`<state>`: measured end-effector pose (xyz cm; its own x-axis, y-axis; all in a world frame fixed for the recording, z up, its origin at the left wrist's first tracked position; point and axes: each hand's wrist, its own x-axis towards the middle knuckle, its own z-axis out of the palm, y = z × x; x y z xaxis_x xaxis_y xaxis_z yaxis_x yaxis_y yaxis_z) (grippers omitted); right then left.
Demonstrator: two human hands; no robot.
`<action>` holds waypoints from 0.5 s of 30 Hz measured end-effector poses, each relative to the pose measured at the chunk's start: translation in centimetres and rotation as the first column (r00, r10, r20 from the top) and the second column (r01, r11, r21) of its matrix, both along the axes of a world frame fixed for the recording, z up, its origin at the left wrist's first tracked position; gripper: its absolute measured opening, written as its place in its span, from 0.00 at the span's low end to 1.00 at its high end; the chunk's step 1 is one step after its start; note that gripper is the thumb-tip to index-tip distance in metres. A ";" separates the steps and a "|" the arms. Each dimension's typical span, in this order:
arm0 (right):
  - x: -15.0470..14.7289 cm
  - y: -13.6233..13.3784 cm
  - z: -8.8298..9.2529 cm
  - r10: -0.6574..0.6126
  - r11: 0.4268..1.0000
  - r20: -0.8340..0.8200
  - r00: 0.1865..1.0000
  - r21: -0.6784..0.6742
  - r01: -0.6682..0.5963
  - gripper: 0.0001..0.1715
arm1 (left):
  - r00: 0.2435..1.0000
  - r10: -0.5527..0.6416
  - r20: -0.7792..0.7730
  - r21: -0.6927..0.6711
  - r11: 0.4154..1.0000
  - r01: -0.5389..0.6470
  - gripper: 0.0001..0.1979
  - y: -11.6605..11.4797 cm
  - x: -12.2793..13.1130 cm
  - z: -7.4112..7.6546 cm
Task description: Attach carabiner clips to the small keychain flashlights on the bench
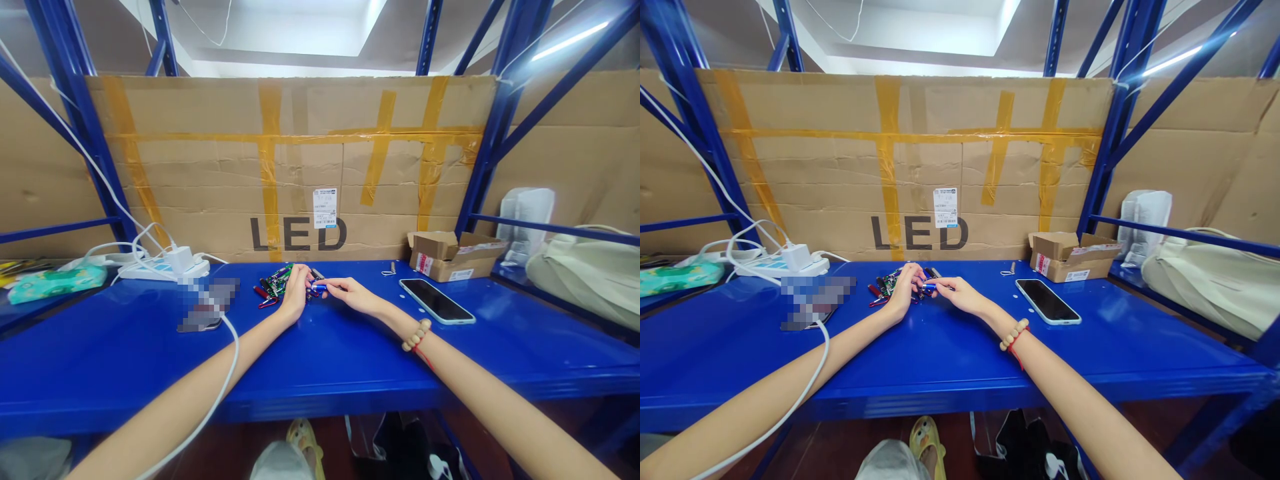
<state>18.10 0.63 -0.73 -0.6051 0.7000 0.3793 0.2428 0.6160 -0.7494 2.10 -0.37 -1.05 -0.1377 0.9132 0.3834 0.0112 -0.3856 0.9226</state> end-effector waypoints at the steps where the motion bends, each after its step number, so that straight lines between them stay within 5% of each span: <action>1: 0.0 0.0 0.0 -0.001 1.000 0.006 1.000 0.018 0.001 0.25 | 1.000 -0.001 0.001 0.003 1.000 0.001 0.08 0.0 0.0 0.0; 15: 0.0 0.1 0.0 -0.036 0.998 0.034 0.999 0.046 0.034 0.24 | 1.000 -0.007 -0.007 -0.001 1.000 0.007 0.08 -0.1 0.0 0.0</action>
<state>18.07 0.70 -0.70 -0.5940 0.7033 0.3905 0.2899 0.6400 -0.7116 2.07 -0.43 -1.07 -0.1283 0.9147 0.3832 0.0149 -0.3846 0.9230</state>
